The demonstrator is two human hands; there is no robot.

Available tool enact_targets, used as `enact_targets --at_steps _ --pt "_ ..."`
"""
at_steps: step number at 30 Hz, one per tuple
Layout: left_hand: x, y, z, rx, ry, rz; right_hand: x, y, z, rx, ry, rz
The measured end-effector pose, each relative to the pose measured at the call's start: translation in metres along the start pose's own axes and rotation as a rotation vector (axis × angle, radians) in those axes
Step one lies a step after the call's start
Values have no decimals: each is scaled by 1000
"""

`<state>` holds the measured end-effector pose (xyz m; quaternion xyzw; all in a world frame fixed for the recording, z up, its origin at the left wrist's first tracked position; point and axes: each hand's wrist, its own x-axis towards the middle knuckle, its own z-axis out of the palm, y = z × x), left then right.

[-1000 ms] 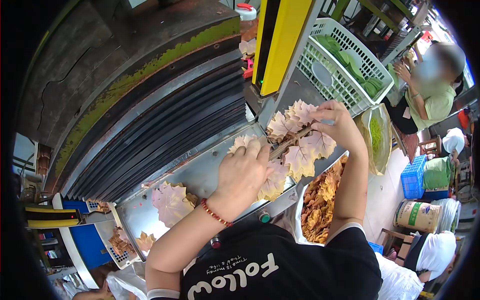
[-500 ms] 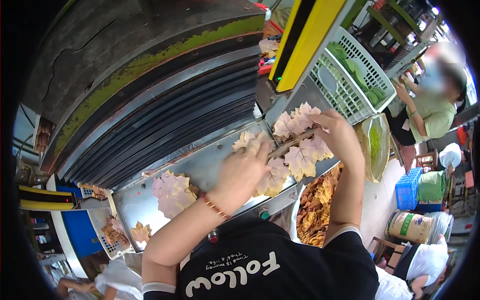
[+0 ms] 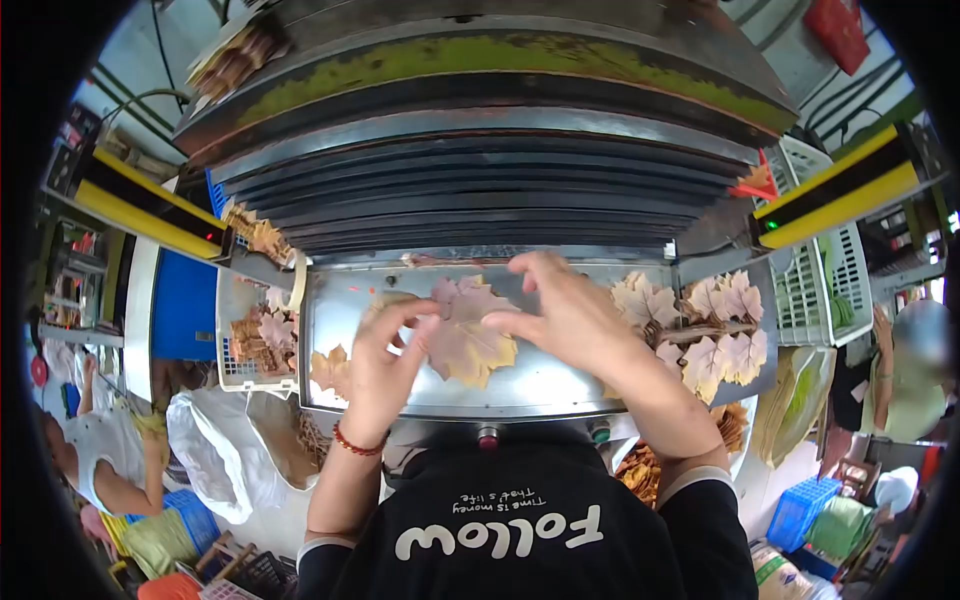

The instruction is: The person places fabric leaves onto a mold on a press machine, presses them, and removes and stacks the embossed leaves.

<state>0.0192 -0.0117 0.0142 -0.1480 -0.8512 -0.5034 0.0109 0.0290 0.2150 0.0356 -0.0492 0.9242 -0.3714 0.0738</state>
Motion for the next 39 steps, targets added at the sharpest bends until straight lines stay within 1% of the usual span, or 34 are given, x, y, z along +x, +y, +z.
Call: enact_targets --at_steps 1,2,3,4,5,6,7,8,9,11,14,17,20,23,24,26,27,29,31,34,35,37,39 --pt "-6 -5 2 25 -25 45 9 5 13 -67 -10 16" --pt "-12 -9 6 49 -50 86 16 15 26 24 -52 -15" --pt "-17 -12 8 72 -75 127 19 19 32 136 -82 2" --pt "-18 -15 9 125 -49 192 23 22 34 244 -111 20" --pt "-18 -17 8 103 -33 173 25 25 33 353 -140 42" --pt "-17 -17 7 78 -20 153 25 25 32 113 4 -110" --pt "-15 -17 5 53 -8 134 23 24 32 89 53 -157" --pt "-9 -16 2 121 -1 193 21 22 30 63 106 -205" --pt "-3 -15 2 103 -7 186 19 21 28 38 161 -255" --pt "6 -11 3 66 -22 168 16 16 22 84 128 -266" --pt "17 1 7 -106 -100 88 12 11 10 163 52 -303" --pt "21 -10 15 -136 -113 164 10 2 11 281 64 -259" --pt "23 -10 6 -233 -223 -35 12 6 1 221 19 64" --pt "24 -17 6 -332 -134 -123 6 7 -11 259 133 7" --pt "24 -18 3 -317 -143 -156 4 1 -22 289 80 85" --pt "27 -15 -5 -285 -167 -222 1 8 -33 432 33 107" --pt "28 -12 -6 -307 -167 -208 0 11 -38 504 11 117" --pt "30 -6 -7 -351 -166 -180 0 7 -49 542 -13 145" --pt "26 -13 -4 -281 -167 -70 4 2 -53 594 -8 160" --pt "24 -8 -7 -177 -211 73 6 11 -67 480 -111 126" --pt "24 -4 -10 -142 -232 117 9 9 -70 387 -63 -22" --pt "26 7 -13 40 -221 191 12 -2 -82 194 35 -318" --pt "26 13 -14 227 -201 266 18 -19 -90 66 180 -352"
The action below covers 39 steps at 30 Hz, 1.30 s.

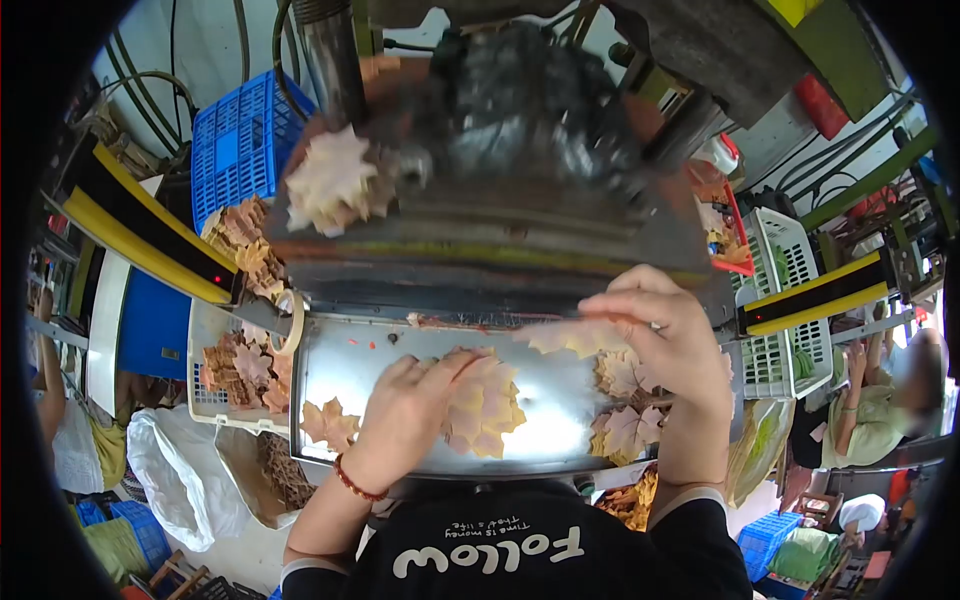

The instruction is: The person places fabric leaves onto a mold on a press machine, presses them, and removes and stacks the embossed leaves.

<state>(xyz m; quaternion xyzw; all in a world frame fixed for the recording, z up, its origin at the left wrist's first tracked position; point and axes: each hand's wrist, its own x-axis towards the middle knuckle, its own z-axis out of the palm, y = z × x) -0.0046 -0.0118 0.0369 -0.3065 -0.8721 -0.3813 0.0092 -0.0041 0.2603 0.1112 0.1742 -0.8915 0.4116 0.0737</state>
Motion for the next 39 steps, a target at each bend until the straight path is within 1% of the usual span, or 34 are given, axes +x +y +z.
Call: enact_targets --at_steps 2,3,4,6,7,8,9,12,13,16,19,20,21,24,25,27,29,32,33,35,37,39 --pt "-6 -12 14 35 53 40 19 -3 -6 -173 117 -86" --pt "-5 -14 17 60 68 76 33 -3 -10 -338 167 -126" --pt "-4 -15 17 84 83 112 50 2 -11 -402 267 -182" --pt "-1 -12 11 151 22 119 90 9 -17 -610 281 -135" --pt "0 -12 8 169 -14 119 111 17 -20 -689 315 -211" --pt "2 -13 5 187 -50 117 134 30 -22 -768 348 -287" --pt "5 -15 3 142 -55 144 160 51 -23 -829 368 -305" --pt "5 -15 -4 -8 -118 80 249 138 -16 -984 393 -258" --pt "6 -16 -6 -29 -122 85 268 156 -11 -1005 389 -232" --pt "10 -13 -16 -31 -243 111 293 193 1 -1028 488 -170" --pt "15 -17 -16 -81 -188 153 290 202 2 -999 603 -173" --pt "16 -17 -16 -102 -168 164 284 203 -3 -920 603 -163" --pt "18 -16 -19 -62 -220 124 273 197 -11 -828 600 -146" --pt "27 -21 -21 -38 -106 292 225 154 -46 -322 414 -12" --pt "28 -19 -22 -64 -124 275 208 136 -52 -167 338 29" --pt "30 -13 -28 -111 -165 239 186 112 -50 -57 252 30" --pt "35 -3 -30 -97 -166 272 182 102 -33 -141 231 -26" --pt "36 15 -34 -28 -182 296 187 106 4 -492 408 -206" --pt "37 17 -37 6 -188 299 182 107 7 -484 242 4" --pt "29 10 -38 -35 -172 301 193 106 6 -254 397 -7" --pt "26 7 -40 -48 -145 302 204 115 6 -256 482 -87" --pt "28 8 -41 -31 -151 300 219 133 6 -500 519 -245"
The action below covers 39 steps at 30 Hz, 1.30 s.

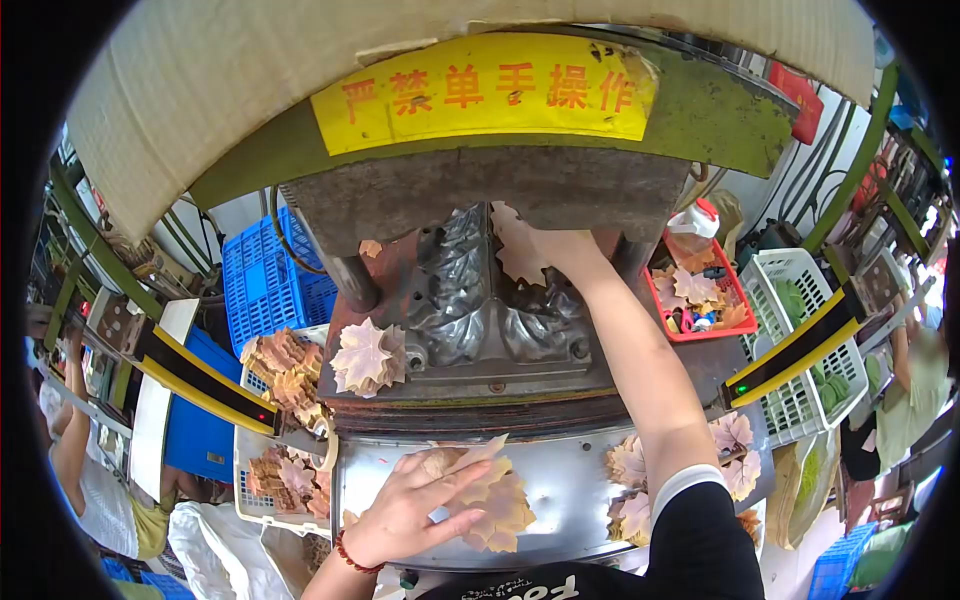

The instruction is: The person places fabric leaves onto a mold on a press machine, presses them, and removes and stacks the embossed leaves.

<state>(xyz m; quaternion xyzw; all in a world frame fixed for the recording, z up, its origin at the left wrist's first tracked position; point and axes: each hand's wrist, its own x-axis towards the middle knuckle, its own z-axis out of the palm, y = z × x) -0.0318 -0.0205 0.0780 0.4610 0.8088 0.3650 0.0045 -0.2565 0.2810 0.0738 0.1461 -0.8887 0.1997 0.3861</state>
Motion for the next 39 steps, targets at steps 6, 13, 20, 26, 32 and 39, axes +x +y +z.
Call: enact_targets --at_steps 6,13,20,26,32,39 --pt "24 8 4 -22 -54 18 -2 14 30 50 45 50" --pt "51 -3 2 35 -40 131 -19 17 7 238 15 165" --pt "102 5 -4 136 -15 221 -29 -23 -35 196 -412 333" --pt "160 -28 16 617 192 133 -35 -49 -88 289 -133 433" --pt "142 -21 -3 549 407 43 -63 -75 -116 290 -207 263" --pt "61 -91 -33 531 648 -263 -81 -87 -88 172 -411 169"
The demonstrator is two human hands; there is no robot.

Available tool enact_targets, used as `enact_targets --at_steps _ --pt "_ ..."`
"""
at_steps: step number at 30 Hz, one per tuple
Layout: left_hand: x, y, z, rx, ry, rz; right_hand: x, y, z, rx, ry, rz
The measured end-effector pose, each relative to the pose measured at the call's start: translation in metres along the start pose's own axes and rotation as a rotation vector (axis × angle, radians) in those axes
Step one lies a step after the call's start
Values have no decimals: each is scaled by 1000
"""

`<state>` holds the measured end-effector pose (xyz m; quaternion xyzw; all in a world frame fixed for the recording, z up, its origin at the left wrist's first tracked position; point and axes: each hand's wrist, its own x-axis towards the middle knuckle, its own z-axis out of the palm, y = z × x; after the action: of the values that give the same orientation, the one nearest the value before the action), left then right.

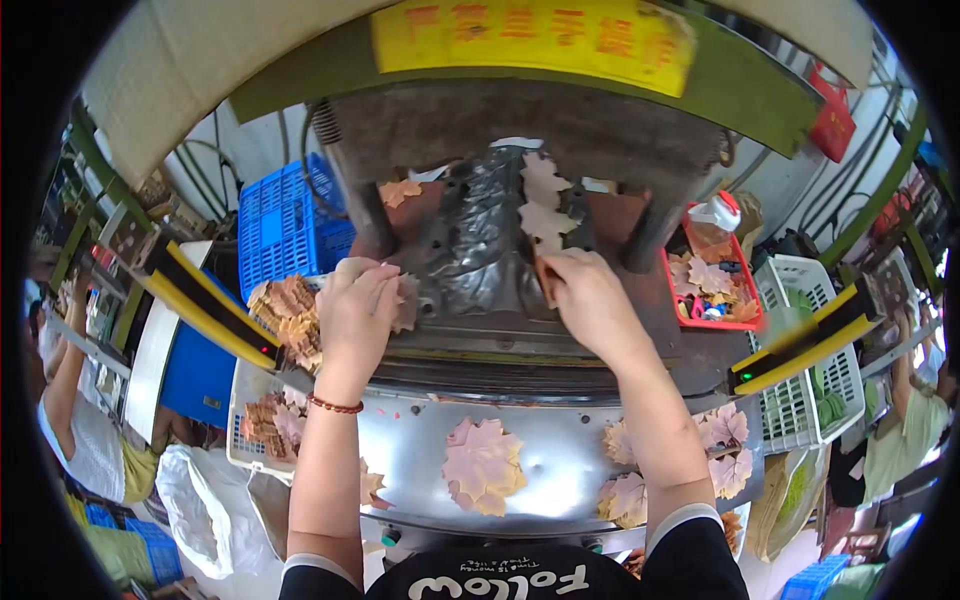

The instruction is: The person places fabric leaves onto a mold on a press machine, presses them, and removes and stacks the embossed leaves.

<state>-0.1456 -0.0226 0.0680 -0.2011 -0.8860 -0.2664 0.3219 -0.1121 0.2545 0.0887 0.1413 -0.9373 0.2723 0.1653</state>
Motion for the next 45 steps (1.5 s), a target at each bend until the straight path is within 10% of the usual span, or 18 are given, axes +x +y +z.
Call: enact_targets --at_steps 15,23,26,33,45 --pt "-19 -29 -5 168 -45 -240 84 -67 43 72 -156 -297" --pt "-9 -7 -13 42 341 -173 110 -93 71 28 -249 -147" --pt "-5 -2 -9 -14 331 -189 120 -94 70 596 -473 125" --pt "-23 -19 -20 105 -6 -189 196 -25 28 -125 92 93" --pt "-23 -28 -5 150 99 -173 164 -50 45 -83 -289 113"
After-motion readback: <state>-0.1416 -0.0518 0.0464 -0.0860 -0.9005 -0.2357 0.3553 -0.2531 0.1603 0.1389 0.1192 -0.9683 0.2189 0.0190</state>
